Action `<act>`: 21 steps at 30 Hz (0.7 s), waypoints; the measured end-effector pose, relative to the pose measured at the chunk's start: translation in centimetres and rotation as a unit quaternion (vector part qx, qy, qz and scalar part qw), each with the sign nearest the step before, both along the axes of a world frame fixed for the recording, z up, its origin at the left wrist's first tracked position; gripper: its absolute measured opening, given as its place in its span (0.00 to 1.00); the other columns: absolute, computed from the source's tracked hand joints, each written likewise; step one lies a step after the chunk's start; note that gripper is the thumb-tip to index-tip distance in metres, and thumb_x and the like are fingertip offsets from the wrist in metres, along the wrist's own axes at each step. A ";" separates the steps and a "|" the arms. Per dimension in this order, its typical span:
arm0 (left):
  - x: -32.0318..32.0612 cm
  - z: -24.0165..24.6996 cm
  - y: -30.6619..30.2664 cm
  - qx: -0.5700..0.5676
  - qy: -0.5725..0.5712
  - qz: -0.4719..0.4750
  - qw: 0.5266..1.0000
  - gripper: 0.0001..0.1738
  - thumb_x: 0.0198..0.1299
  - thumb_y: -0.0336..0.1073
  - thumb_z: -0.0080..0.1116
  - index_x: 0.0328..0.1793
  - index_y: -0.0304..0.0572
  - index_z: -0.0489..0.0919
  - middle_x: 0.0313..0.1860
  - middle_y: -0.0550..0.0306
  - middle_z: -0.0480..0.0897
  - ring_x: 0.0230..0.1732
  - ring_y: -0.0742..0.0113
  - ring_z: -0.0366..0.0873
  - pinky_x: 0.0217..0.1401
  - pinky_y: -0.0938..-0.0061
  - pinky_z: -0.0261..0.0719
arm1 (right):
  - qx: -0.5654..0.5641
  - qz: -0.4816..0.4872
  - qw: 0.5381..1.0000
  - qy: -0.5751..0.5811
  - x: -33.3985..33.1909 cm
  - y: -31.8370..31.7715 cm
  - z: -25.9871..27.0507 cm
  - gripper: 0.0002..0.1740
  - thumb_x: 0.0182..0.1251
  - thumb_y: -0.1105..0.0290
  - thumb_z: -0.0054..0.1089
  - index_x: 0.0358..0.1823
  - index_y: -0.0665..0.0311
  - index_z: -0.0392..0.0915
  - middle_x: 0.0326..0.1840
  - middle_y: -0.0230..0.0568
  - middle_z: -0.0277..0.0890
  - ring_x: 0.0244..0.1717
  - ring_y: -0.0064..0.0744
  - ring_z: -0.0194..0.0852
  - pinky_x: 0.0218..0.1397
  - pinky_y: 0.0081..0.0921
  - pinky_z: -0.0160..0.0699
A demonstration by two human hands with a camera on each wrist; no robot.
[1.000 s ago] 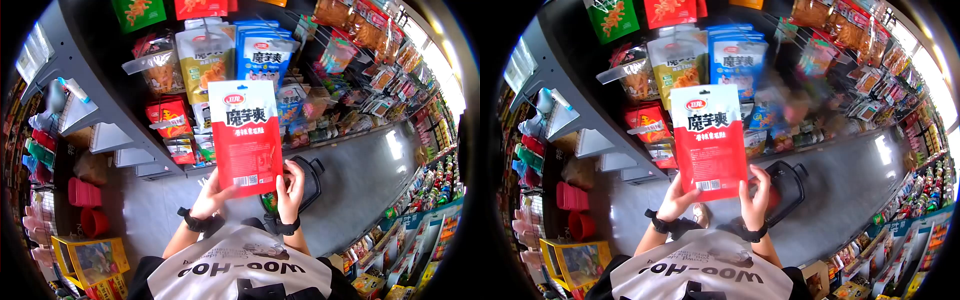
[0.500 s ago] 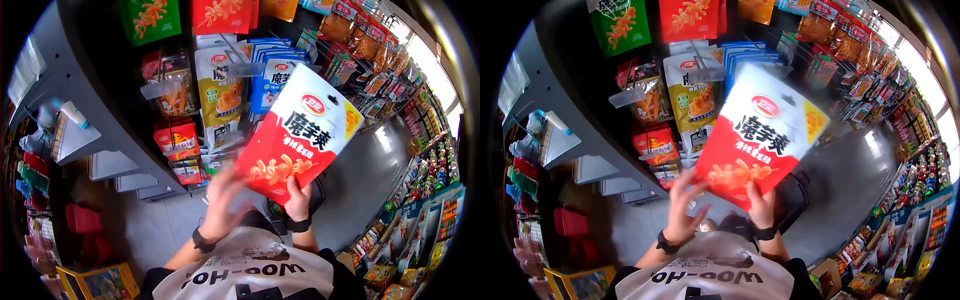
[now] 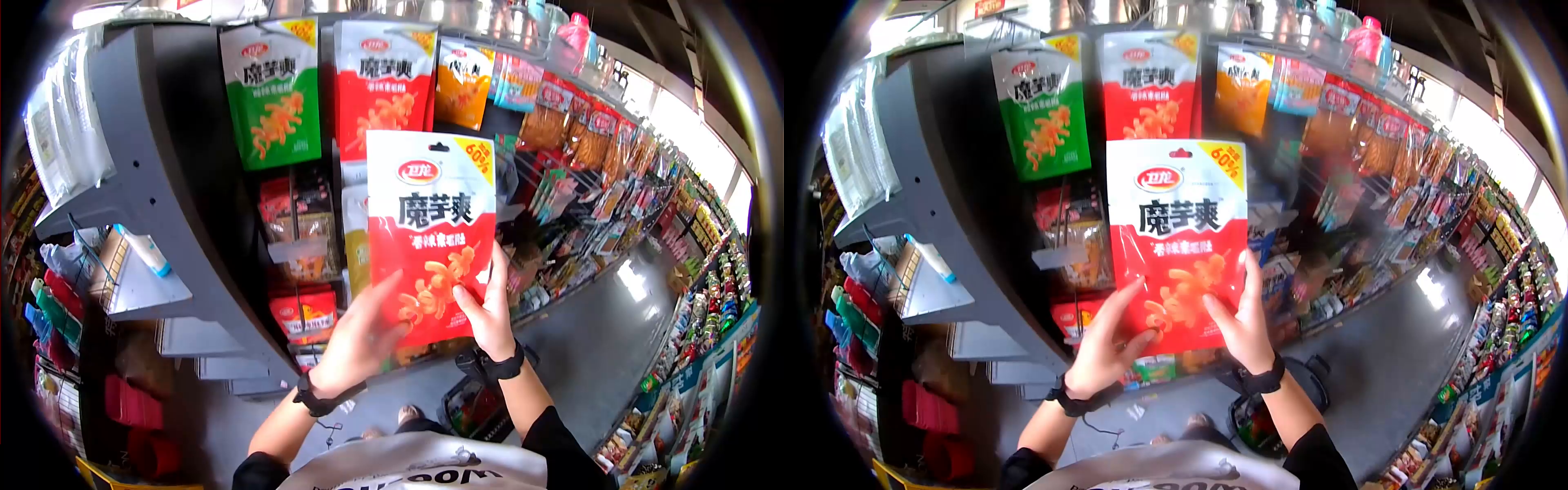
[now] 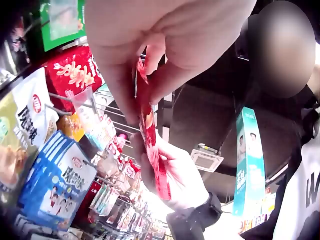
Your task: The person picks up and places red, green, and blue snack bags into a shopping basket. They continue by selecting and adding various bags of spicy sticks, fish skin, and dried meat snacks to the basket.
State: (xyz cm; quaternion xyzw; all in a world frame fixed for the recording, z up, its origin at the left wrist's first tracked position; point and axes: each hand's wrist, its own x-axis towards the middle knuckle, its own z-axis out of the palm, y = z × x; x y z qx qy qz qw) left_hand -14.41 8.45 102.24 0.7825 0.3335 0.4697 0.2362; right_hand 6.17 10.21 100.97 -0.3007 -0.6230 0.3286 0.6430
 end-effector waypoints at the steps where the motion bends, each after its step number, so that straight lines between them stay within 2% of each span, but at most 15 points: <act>1: 0.1 0.6 1.0 -0.031 -0.030 -0.012 0.999 0.37 0.49 0.20 0.60 0.67 0.40 0.59 0.57 0.51 0.69 0.51 0.69 0.72 0.46 0.79 0.75 | 0.011 -0.010 1.000 -0.014 0.1 1.1 0.9 0.40 0.60 0.80 0.53 0.69 0.65 0.39 0.66 0.42 0.51 0.65 0.29 0.51 0.67 0.28 0.51; 4: 0.0 3.1 3.8 0.010 -0.034 0.000 0.999 0.38 0.51 0.19 0.58 0.68 0.41 0.57 0.56 0.52 0.69 0.50 0.72 0.72 0.44 0.80 0.76 | 0.052 0.020 0.998 -0.013 -0.2 4.2 3.8 0.40 0.60 0.80 0.53 0.69 0.65 0.39 0.68 0.42 0.47 0.66 0.29 0.49 0.67 0.27 0.51; 5: 0.1 4.1 4.3 -0.020 -0.061 -0.011 0.998 0.38 0.51 0.18 0.57 0.68 0.41 0.57 0.56 0.53 0.70 0.50 0.72 0.72 0.45 0.80 0.76 | 0.060 0.040 0.997 -0.004 -0.2 5.0 4.8 0.40 0.61 0.79 0.53 0.69 0.65 0.39 0.68 0.42 0.46 0.66 0.29 0.48 0.68 0.28 0.49; 9: 0.4 7.7 5.8 0.015 -0.087 -0.011 0.996 0.37 0.52 0.16 0.55 0.69 0.42 0.56 0.56 0.54 0.70 0.51 0.71 0.73 0.47 0.79 0.76 | 0.128 0.018 0.990 -0.052 0.2 7.8 8.1 0.39 0.61 0.77 0.54 0.69 0.66 0.40 0.68 0.43 0.47 0.67 0.30 0.47 0.69 0.29 0.47; 11: 0.5 8.7 6.5 0.020 -0.089 -0.011 0.996 0.37 0.52 0.16 0.54 0.69 0.42 0.56 0.57 0.53 0.69 0.51 0.71 0.73 0.48 0.79 0.76 | 0.139 0.026 0.989 -0.041 0.0 8.8 9.4 0.39 0.61 0.77 0.54 0.69 0.66 0.41 0.68 0.44 0.47 0.67 0.30 0.47 0.69 0.29 0.48; 17: 0.9 10.2 7.8 0.025 -0.070 -0.007 0.997 0.39 0.51 0.15 0.55 0.69 0.43 0.55 0.62 0.52 0.63 0.55 0.70 0.70 0.50 0.77 0.76 | 0.155 0.072 0.985 0.014 0.0 9.9 10.5 0.39 0.61 0.76 0.54 0.69 0.66 0.40 0.68 0.43 0.48 0.67 0.30 0.48 0.68 0.29 0.50; 18: 1.2 9.9 8.1 0.055 -0.079 0.013 0.995 0.40 0.49 0.20 0.59 0.69 0.47 0.57 0.58 0.49 0.71 0.46 0.70 0.75 0.41 0.78 0.76 | 0.157 0.069 0.985 0.012 0.2 10.1 10.4 0.39 0.62 0.76 0.54 0.69 0.66 0.39 0.68 0.43 0.47 0.67 0.30 0.48 0.68 0.29 0.50; 21: 1.5 9.6 8.4 0.041 -0.084 0.008 0.996 0.40 0.50 0.20 0.59 0.69 0.47 0.56 0.57 0.49 0.71 0.47 0.70 0.75 0.42 0.77 0.76 | 0.137 0.086 0.987 0.006 0.8 10.9 9.9 0.39 0.62 0.76 0.53 0.69 0.65 0.39 0.69 0.43 0.47 0.68 0.29 0.47 0.68 0.29 0.50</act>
